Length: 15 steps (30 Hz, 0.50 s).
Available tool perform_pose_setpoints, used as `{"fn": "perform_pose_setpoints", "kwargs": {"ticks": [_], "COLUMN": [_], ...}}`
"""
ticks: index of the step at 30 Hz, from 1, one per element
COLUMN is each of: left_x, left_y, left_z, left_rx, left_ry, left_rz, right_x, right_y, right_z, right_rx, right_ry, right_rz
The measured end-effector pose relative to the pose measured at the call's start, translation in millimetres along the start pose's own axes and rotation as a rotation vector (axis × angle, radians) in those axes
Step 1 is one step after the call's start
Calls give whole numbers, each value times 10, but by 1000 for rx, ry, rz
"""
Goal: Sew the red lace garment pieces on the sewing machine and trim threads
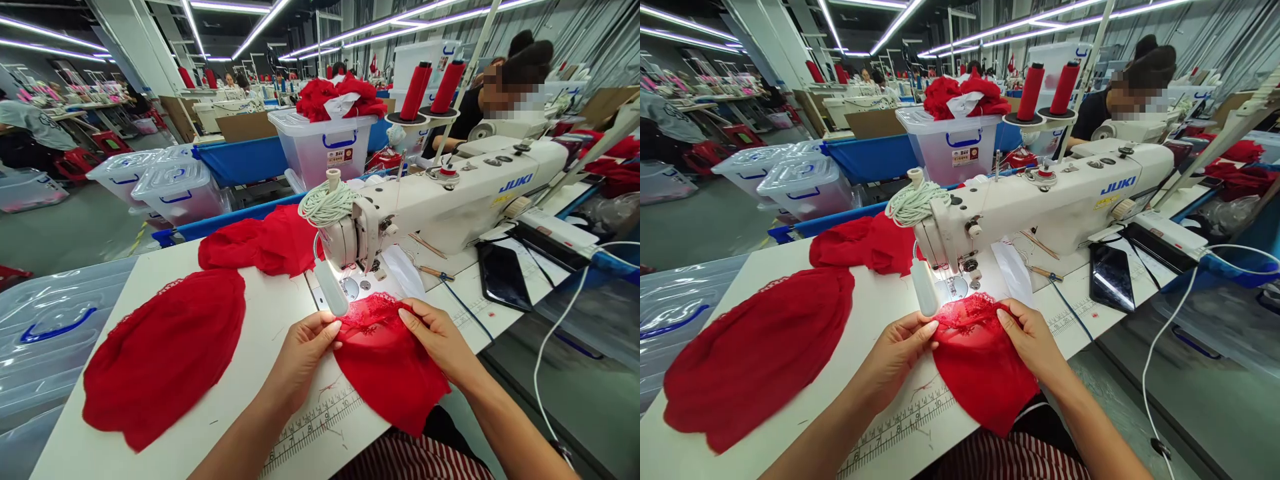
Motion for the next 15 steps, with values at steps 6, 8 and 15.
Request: {"fn": "perform_pose_setpoints", "kwargs": {"ticks": [6,8,15], "left_x": [10,9,-22], "left_y": [-15,-19,-1], "left_z": [-25,-40,-100], "left_rx": [6,7,51], "left_ry": [-49,-40,-43], "left_rz": [-26,-9,-35], "right_x": [-41,-43,-37], "right_y": [15,39,397], "right_z": [14,17,-100], "right_rx": [82,196,642], "right_ry": [-4,-38,-413], "right_rz": [33,67,45]}}
Point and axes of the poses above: each hand's wrist, its own x-axis away from the middle knuckle, its own y-axis out of the palm, z = x × y, the point moved 2 cm from there along -x, towards the middle knuckle, and after that the axes turned 14 degrees about -y, right-handed, at the moved point
